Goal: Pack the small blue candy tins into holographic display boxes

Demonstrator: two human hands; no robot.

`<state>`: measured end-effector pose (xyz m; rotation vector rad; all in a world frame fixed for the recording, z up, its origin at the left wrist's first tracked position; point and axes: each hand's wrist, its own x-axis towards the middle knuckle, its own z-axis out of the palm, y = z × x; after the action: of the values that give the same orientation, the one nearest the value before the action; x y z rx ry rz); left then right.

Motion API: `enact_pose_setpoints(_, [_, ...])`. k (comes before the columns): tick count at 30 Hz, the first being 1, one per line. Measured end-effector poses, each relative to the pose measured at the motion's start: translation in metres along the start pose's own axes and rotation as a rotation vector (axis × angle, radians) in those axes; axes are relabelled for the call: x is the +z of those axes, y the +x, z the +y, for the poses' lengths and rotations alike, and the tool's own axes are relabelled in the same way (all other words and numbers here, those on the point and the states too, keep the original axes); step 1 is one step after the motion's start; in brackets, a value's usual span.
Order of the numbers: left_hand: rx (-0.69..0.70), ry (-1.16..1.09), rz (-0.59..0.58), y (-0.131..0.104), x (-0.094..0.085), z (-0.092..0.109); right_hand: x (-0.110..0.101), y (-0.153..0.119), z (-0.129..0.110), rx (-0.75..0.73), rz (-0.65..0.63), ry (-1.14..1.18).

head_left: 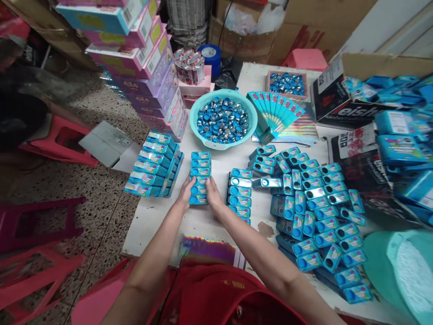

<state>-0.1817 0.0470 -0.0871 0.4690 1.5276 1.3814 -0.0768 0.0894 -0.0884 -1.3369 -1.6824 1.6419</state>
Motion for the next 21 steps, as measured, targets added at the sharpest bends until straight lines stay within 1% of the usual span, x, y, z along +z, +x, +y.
enact_pose_setpoints(1, [-0.027,-0.027,0.006,0.001,0.002,0.002,0.003,0.001,0.001,0.005,0.007,0.01])
enact_pose_setpoints(3, [-0.031,-0.001,0.045,0.001,0.001,0.004,0.005,0.001,-0.001,0.069,0.032,0.026])
enact_pose_setpoints(4, [-0.03,0.052,0.062,0.0,-0.001,0.007,0.004,0.001,-0.005,0.11,0.047,0.021])
enact_pose_setpoints(6, [-0.012,0.249,0.103,-0.001,-0.005,0.015,-0.005,-0.003,-0.018,0.162,0.068,0.011])
enact_pose_setpoints(7, [0.028,0.382,0.129,-0.002,-0.005,0.02,-0.014,-0.007,-0.025,0.137,0.067,0.021])
enact_pose_setpoints(8, [0.099,0.527,0.163,-0.003,-0.004,0.026,-0.026,-0.014,-0.033,0.072,0.06,0.041])
enact_pose_setpoints(10, [0.292,0.814,0.21,-0.004,0.002,0.039,-0.056,-0.034,-0.046,-0.117,0.073,0.088])
enact_pose_setpoints(11, [0.374,0.945,0.198,-0.004,0.008,0.044,-0.073,-0.047,-0.049,-0.18,0.124,0.086])
enact_pose_setpoints(12, [0.431,1.066,0.158,-0.004,0.014,0.048,-0.089,-0.062,-0.048,-0.191,0.213,0.079])
enact_pose_setpoints(14, [0.471,1.252,0.065,-0.007,0.025,0.051,-0.118,-0.094,-0.038,-0.116,0.363,0.081])
enact_pose_setpoints(15, [0.48,1.302,0.053,-0.011,0.028,0.05,-0.129,-0.111,-0.028,-0.073,0.417,0.074])
enact_pose_setpoints(16, [0.499,1.319,0.079,-0.019,0.029,0.047,-0.138,-0.128,-0.016,-0.036,0.445,0.054])
enact_pose_setpoints(18, [0.573,1.269,0.158,-0.043,0.028,0.037,-0.147,-0.159,0.01,0.006,0.449,-0.042])
enact_pose_setpoints(19, [0.611,1.222,0.157,-0.059,0.027,0.03,-0.149,-0.172,0.023,0.013,0.421,-0.102])
enact_pose_setpoints(20, [0.636,1.179,0.086,-0.077,0.028,0.021,-0.149,-0.182,0.035,0.008,0.377,-0.164])
enact_pose_setpoints(21, [0.628,1.148,-0.058,-0.095,0.029,0.011,-0.147,-0.19,0.045,-0.006,0.319,-0.225])
